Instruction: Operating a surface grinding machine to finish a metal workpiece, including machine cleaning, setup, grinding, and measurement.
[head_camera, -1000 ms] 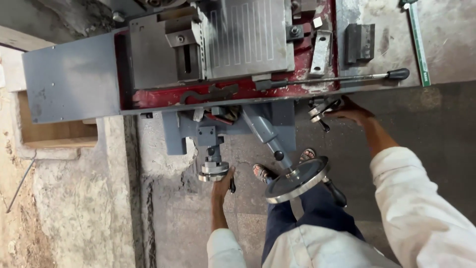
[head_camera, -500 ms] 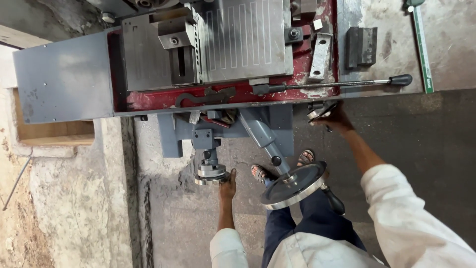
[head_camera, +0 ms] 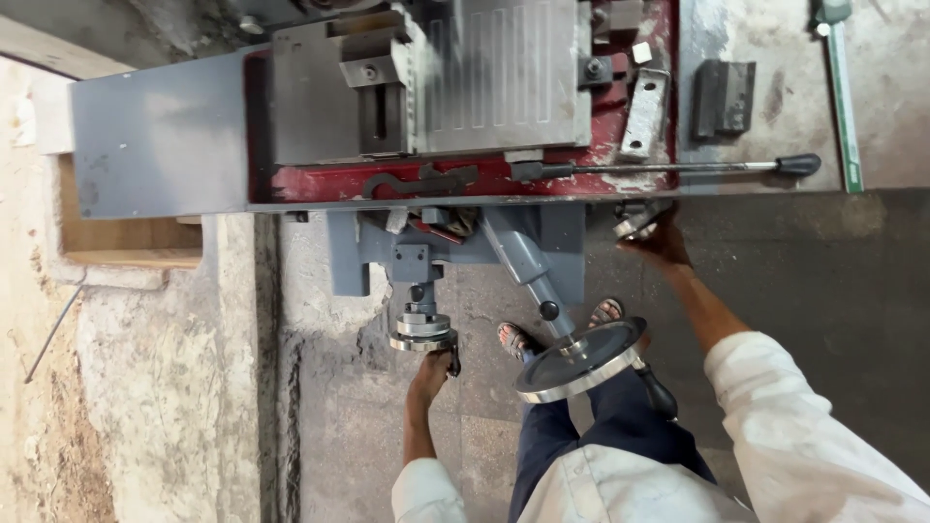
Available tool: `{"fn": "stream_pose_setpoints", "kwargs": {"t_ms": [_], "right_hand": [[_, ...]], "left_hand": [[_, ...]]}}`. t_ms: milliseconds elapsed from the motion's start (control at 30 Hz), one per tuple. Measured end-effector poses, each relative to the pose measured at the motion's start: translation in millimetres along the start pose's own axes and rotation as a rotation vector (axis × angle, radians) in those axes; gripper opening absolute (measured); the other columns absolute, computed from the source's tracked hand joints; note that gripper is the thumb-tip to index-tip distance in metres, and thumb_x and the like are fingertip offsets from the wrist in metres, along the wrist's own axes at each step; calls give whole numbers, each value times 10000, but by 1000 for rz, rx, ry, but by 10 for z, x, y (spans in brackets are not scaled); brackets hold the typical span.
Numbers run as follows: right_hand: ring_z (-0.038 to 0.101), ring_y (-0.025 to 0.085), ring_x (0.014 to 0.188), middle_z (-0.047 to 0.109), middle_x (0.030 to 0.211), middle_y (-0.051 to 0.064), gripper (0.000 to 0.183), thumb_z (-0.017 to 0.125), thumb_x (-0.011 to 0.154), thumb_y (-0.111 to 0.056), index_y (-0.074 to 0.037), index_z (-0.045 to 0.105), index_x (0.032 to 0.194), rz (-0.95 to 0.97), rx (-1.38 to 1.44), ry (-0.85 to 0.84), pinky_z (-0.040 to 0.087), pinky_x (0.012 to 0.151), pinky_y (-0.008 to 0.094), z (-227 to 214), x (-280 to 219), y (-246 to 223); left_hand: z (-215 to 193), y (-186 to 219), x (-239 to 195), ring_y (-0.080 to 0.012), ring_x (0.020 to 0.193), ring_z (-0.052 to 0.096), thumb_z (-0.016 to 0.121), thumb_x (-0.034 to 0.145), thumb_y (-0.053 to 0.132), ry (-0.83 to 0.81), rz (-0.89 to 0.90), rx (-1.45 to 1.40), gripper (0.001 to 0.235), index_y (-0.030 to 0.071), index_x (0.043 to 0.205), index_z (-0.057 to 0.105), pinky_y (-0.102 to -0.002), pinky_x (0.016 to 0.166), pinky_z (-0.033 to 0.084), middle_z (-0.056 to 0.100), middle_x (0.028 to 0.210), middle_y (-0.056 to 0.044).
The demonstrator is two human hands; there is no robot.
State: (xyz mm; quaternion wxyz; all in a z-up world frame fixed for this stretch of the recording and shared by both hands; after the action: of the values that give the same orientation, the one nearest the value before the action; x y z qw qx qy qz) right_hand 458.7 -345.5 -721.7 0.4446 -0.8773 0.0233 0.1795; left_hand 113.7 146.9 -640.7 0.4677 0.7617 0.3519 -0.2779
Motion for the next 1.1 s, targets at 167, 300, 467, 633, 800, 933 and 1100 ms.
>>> {"fn": "stream_pose_setpoints", "kwargs": {"t_ms": [167,300,467,633,800,933,1100], "right_hand": [[670,411,1198,679,1308,257,932,753,770,-550,7,356,1405,51,-55,-107,527,1025,468,-589,-437,-310],[716,401,1144,748,1210,283,741,520,946,-654,14,697,1213,271,-90,-155,541,1018,522,-959,-1564,-705],[768,378,1037,812,1088,253,986,293,926,-798,0,815,1175,417,117,-441,580,959,507,-652,-2155,-675],[711,245,753,737,849,118,742,468,819,-731,-53,738,951,552,461,-732,591,726,416,28,-2885,-874],[464,192,437,443,548,24,582,676,842,-624,-52,586,775,653,640,-527,397,422,370,144,-2997,-482],[449,196,402,480,519,75,560,747,812,-542,-11,659,967,758,344,-399,345,400,342,217,-3270,-863],[569,163,633,631,730,44,479,780,775,-462,-135,664,1104,350,180,-98,466,534,359,1293,-3335,-1092]], "left_hand": [[-248,-198,-3,-287,1258,610,499,1009,263,75,90,-180,434,18,1364,546,-398,1041,458,645,1369,-160],[-111,-89,105,-307,1179,645,505,998,270,-10,245,141,412,-28,1240,655,-377,1021,459,708,1239,-204],[459,-256,339,-467,1082,635,414,1096,461,-194,-37,227,600,-103,1094,619,-492,930,498,673,1109,-365],[564,-71,475,-482,969,615,534,953,157,348,640,454,305,-35,1164,642,-557,838,504,656,995,-319],[-514,-65,275,-456,902,640,533,880,6,380,664,177,280,-19,1143,624,-496,785,528,687,947,-275],[-778,107,-153,-428,1025,694,495,1011,75,150,743,-94,300,-19,1296,502,-483,825,536,690,1107,-273],[574,155,89,-487,1099,620,519,1073,256,1,464,199,375,-18,1329,500,-533,920,481,644,1171,-314]]}}
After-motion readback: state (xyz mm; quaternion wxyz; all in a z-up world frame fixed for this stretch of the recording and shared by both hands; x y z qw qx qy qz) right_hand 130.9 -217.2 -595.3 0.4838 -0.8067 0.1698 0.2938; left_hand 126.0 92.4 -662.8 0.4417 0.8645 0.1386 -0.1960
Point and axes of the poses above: each hand's wrist, its own x-axis towards the middle knuckle, its own z-axis out of the palm, y = z × x, the point moved 10 cm from there along x, towards the middle knuckle
